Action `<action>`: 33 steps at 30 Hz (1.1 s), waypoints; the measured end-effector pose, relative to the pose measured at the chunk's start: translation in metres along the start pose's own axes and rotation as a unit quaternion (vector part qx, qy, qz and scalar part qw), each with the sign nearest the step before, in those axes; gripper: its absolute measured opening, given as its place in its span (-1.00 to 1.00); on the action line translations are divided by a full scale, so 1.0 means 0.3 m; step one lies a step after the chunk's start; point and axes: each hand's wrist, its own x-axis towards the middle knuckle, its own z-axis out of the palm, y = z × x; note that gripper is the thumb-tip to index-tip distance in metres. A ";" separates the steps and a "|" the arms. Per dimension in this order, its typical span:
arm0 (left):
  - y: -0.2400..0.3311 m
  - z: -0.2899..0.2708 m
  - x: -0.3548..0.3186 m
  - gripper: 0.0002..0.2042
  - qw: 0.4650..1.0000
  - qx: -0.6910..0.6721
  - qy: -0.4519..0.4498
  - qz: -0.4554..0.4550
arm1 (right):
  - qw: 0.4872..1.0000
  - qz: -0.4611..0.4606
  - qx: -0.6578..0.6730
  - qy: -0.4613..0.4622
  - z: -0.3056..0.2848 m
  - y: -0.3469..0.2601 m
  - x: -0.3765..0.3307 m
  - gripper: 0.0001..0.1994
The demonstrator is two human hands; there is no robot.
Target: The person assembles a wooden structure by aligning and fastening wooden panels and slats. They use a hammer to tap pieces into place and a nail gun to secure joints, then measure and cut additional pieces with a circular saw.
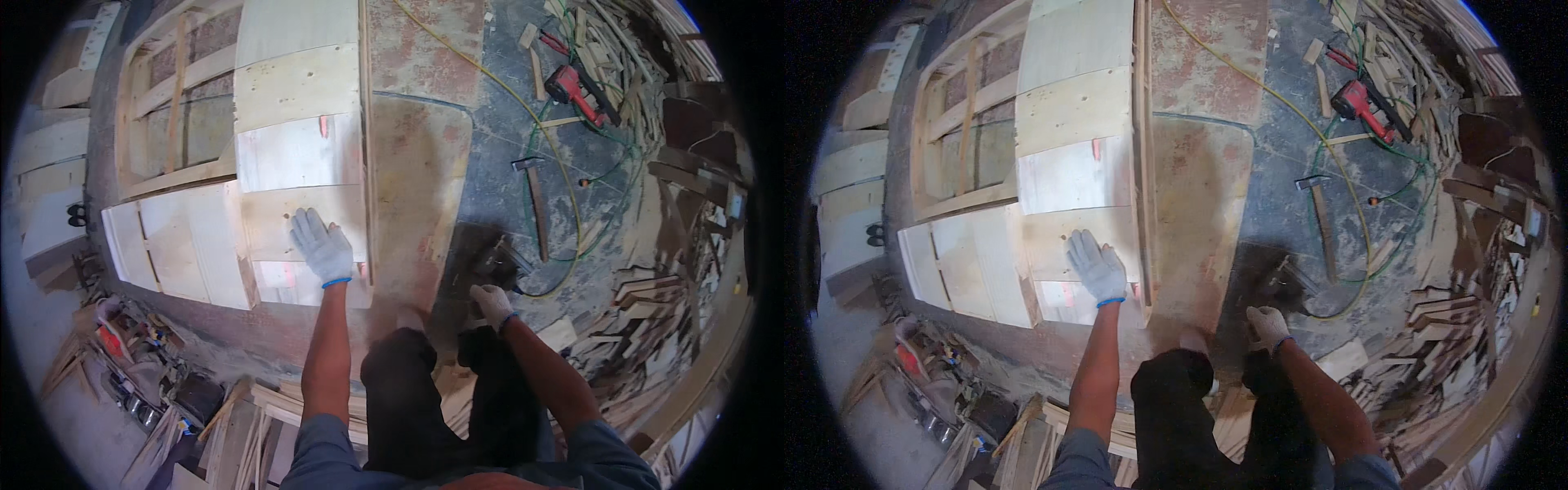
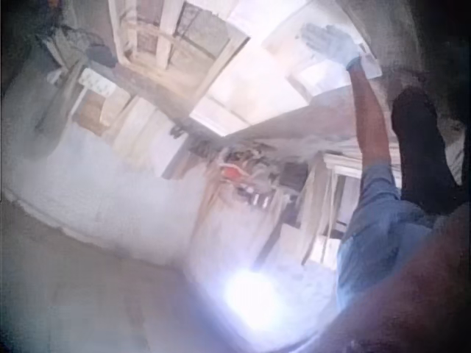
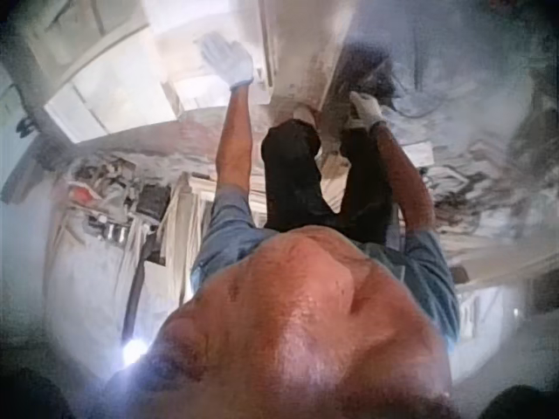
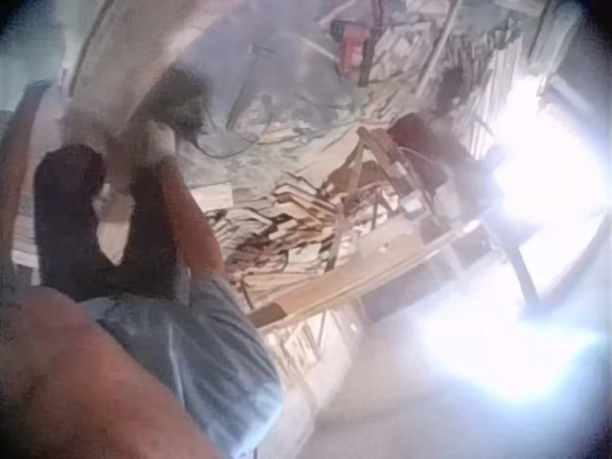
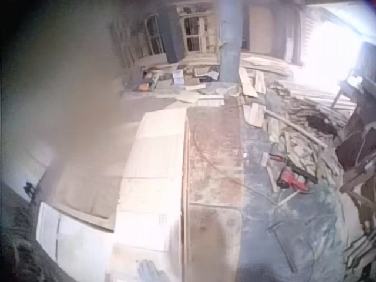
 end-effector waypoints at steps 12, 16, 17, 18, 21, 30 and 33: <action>-0.011 -0.013 0.035 -0.48 0.997 -0.027 -0.064 -0.030 | 0.876 -0.107 -0.459 0.100 -0.319 -0.741 0.210 -0.58; 0.054 -0.154 0.138 -0.41 0.970 -0.036 -0.220 -0.100 | 0.892 -0.154 -0.423 0.036 -0.360 -0.988 0.407 -0.59; 0.076 -0.166 0.161 -0.39 0.962 -0.056 -0.235 -0.128 | 0.887 -0.149 -0.435 0.032 -0.343 -1.079 0.434 -0.59; 0.090 -0.181 0.179 -0.37 0.953 -0.074 -0.246 -0.163 | 0.879 -0.117 -0.459 0.054 -0.260 -1.260 0.424 -0.58; 0.122 -0.203 0.229 -0.31 0.920 -0.094 -0.307 -0.224 | 0.906 -0.175 -0.384 0.032 -0.052 -1.714 0.312 -0.57; 0.273 -0.183 0.608 -0.63 0.806 -0.356 -0.204 -0.426 | 0.994 -0.099 -0.034 -0.020 0.119 -2.444 0.423 -0.67; 0.353 -0.098 0.679 -0.64 0.763 -0.356 -0.178 -0.510 | 0.995 -0.073 0.033 -0.055 0.136 -2.594 0.609 -0.57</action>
